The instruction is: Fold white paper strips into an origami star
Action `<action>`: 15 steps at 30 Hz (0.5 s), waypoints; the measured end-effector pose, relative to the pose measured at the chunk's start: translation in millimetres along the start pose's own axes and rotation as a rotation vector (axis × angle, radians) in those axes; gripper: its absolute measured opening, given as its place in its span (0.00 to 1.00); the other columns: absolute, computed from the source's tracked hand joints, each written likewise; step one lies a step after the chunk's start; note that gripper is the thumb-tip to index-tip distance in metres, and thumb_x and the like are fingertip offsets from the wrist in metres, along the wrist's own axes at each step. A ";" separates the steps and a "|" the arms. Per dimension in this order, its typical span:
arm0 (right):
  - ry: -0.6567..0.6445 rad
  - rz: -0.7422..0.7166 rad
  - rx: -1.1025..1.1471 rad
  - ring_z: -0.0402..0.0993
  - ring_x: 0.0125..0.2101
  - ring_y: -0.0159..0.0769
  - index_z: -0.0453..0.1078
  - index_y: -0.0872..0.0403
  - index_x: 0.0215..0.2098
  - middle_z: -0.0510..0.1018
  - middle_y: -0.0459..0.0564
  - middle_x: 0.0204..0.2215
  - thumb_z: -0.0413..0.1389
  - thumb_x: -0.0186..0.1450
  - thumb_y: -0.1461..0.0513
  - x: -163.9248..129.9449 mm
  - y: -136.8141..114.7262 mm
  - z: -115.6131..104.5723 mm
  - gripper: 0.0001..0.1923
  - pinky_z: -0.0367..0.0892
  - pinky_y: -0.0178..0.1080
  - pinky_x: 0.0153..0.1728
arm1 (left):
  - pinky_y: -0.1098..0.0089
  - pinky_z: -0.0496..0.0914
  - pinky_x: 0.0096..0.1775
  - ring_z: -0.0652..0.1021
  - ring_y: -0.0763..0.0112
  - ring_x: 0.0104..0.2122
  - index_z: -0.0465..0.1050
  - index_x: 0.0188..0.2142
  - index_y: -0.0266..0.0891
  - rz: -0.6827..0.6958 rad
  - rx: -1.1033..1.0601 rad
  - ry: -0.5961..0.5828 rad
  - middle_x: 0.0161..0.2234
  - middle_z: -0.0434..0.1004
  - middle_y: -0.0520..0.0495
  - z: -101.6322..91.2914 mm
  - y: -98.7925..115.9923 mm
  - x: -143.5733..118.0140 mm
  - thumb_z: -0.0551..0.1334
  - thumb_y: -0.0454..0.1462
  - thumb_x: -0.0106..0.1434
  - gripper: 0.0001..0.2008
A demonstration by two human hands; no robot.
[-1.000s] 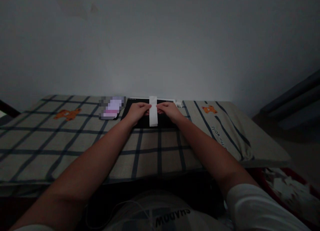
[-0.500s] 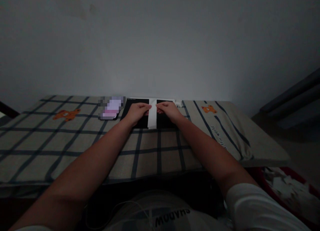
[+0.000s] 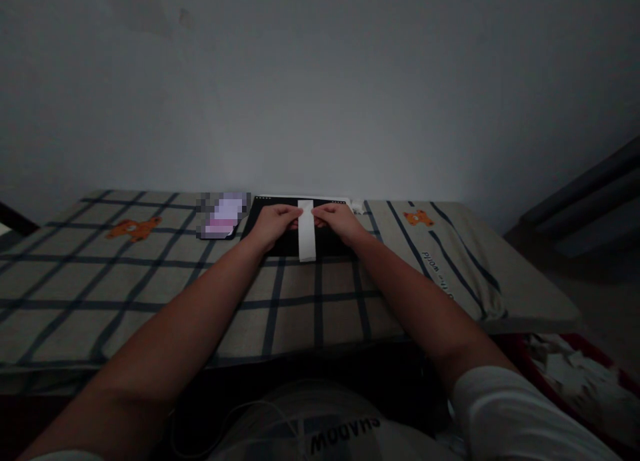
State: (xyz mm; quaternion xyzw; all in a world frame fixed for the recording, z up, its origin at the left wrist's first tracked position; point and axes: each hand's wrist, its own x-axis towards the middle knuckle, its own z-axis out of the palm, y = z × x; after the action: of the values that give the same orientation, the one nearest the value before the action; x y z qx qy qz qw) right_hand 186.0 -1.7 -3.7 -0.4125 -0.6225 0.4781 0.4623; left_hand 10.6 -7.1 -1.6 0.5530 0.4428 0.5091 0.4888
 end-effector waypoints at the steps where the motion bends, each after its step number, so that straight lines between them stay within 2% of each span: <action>1: -0.007 -0.003 0.000 0.70 0.25 0.28 0.73 0.56 0.29 0.75 0.46 0.23 0.57 0.57 0.60 0.6 0.9 -0.5 0.07 0.65 0.33 0.31 | 0.68 0.70 0.35 0.75 0.72 0.26 0.76 0.28 0.34 0.001 -0.002 -0.004 0.26 0.77 0.47 0.1 -0.4 0.1 0.69 0.43 0.45 0.14; 6: -0.012 -0.012 -0.016 0.69 0.25 0.28 0.73 0.57 0.28 0.75 0.47 0.23 0.57 0.57 0.60 1.5 2.2 -0.2 0.07 0.65 0.32 0.30 | 0.69 0.71 0.34 0.75 0.72 0.27 0.76 0.31 0.33 -0.018 -0.029 -0.001 0.28 0.77 0.45 -0.1 -1.4 1.0 0.68 0.45 0.46 0.17; 15: -0.017 0.007 -0.006 0.69 0.25 0.28 0.73 0.57 0.28 0.75 0.47 0.23 0.57 0.57 0.61 -1.4 -2.7 1.7 0.06 0.65 0.33 0.30 | 0.69 0.71 0.35 0.75 0.72 0.28 0.76 0.30 0.33 0.012 -0.011 0.026 0.28 0.77 0.46 0.2 -1.3 0.7 0.68 0.43 0.47 0.15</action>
State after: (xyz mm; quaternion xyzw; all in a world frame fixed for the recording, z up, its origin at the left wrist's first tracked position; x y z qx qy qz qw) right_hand 184.5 -3.9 -1.6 -0.4120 -0.6262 0.4814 0.4543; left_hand 10.9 -6.2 -2.9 0.5464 0.4427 0.5216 0.4831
